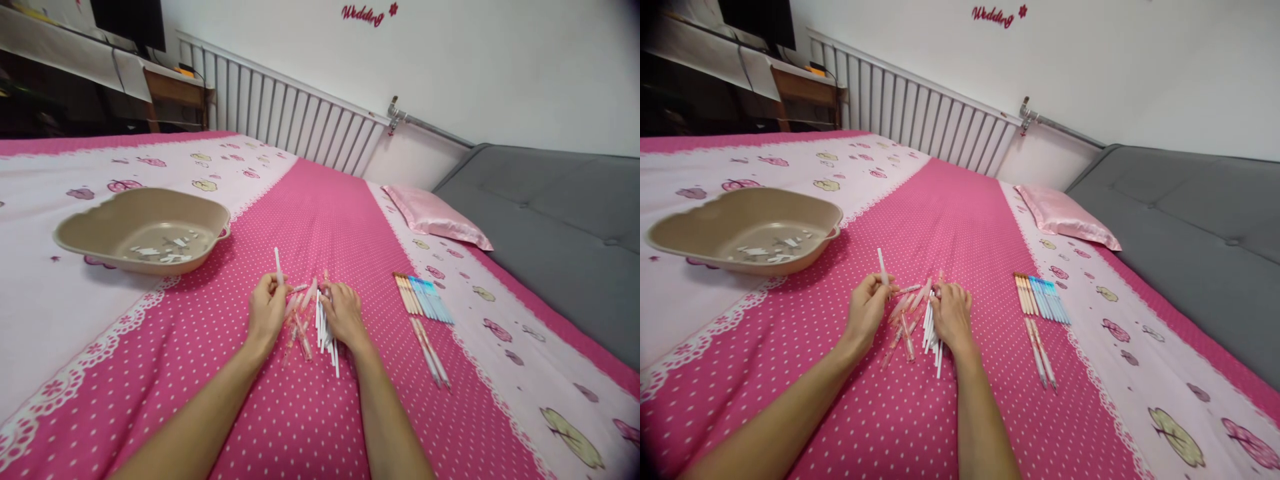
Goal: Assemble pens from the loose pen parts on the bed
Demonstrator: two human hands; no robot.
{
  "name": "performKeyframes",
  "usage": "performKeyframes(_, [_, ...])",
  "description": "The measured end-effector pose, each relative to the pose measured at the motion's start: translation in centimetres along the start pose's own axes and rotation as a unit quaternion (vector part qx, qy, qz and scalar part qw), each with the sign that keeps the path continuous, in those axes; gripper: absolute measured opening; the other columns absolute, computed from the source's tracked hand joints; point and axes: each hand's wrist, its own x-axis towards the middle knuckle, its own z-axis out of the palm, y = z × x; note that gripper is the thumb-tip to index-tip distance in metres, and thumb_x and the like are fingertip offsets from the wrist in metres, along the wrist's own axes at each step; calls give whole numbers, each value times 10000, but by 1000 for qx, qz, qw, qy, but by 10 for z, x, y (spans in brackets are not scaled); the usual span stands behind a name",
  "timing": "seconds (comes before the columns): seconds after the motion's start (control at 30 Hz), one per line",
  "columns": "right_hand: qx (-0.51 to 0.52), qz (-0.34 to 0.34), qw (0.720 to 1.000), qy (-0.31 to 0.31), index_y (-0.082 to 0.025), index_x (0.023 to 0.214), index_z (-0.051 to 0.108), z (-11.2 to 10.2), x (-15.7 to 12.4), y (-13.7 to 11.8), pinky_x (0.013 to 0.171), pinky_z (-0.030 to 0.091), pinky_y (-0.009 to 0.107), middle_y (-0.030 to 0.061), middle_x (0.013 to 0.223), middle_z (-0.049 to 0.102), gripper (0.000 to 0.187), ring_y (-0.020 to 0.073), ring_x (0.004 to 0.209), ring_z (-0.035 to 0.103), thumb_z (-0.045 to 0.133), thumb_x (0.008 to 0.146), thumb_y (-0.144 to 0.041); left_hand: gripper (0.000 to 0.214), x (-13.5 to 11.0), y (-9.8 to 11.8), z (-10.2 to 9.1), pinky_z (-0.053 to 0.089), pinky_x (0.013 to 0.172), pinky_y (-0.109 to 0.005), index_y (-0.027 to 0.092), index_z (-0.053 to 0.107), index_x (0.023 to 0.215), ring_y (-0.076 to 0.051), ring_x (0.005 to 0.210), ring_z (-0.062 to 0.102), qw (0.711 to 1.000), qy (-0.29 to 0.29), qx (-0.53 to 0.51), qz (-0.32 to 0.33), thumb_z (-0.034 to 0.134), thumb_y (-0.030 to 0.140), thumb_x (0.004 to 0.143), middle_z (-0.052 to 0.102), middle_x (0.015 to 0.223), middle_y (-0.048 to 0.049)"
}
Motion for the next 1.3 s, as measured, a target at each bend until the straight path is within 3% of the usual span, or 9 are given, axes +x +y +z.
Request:
performKeyframes(0.13, [103, 16, 993, 52, -194, 1128, 505, -4, 4, 0, 988, 302, 407, 88, 1152, 558, 325, 219, 1117, 465, 460, 807, -214, 134, -1, 1, 1, 420, 681, -287, 179, 569, 820, -176, 731, 580, 1000, -5, 4, 8, 499, 232, 719, 594, 698, -2])
performKeyframes(0.27, [226, 28, 968, 109, -199, 1033, 498, -11, 6, -2, 904, 397, 351, 72, 1066, 580, 247, 188, 1019, 531, 447, 792, -205, 135, -4, 4, 1, 422, 679, -288, 180, 570, 828, -179, 738, 592, 999, -15, 30, 21, 486, 238, 739, 622, 749, -13])
performKeyframes(0.4, [361, 32, 918, 161, -191, 964, 515, -15, 9, -5, 840, 437, 318, 55, 956, 599, 183, 165, 906, 573, 490, 807, -281, 129, -8, 8, 0, 417, 672, -285, 187, 571, 820, -177, 728, 587, 996, -28, 76, 41, 482, 257, 760, 632, 770, -14])
performKeyframes(0.67, [564, 87, 793, 214, -185, 908, 595, -33, 9, -19, 869, 440, 314, 28, 936, 619, 297, 137, 878, 588, 675, 689, -369, 157, -13, 10, 1, 399, 637, -274, 192, 572, 830, -167, 680, 543, 968, -76, 201, 128, 433, 257, 792, 606, 737, -19])
performKeyframes(0.8, [590, 85, 766, 239, -194, 859, 604, -43, 8, -17, 839, 460, 308, 21, 924, 629, 280, 124, 835, 599, 704, 673, -379, 179, -14, 8, 2, 399, 655, -281, 196, 593, 854, -169, 681, 539, 949, -94, 242, 178, 434, 223, 777, 622, 755, -27])
performKeyframes(0.93, [624, 72, 745, 225, -193, 842, 597, -54, 6, -16, 824, 463, 299, 37, 972, 657, 250, 126, 857, 616, 702, 692, -362, 195, -15, 6, 3, 395, 652, -280, 195, 616, 855, -171, 682, 548, 936, -97, 263, 213, 446, 184, 759, 632, 742, -27])
performKeyframes(1.03, [627, 73, 744, 219, -198, 888, 585, -61, 3, -17, 776, 466, 279, 22, 891, 672, 257, 121, 819, 623, 684, 721, -365, 207, -15, 5, 3, 405, 669, -278, 187, 626, 876, -172, 695, 560, 930, -102, 265, 235, 459, 173, 753, 645, 758, -33])
performKeyframes(1.3, [507, 43, 827, 239, -183, 1076, 556, -68, -3, -25, 720, 455, 274, 42, 880, 670, 334, 135, 807, 613, 598, 804, -372, 256, -16, 3, 3, 438, 723, -287, 192, 658, 939, -184, 750, 587, 910, -114, 290, 272, 475, 186, 761, 673, 811, -49])
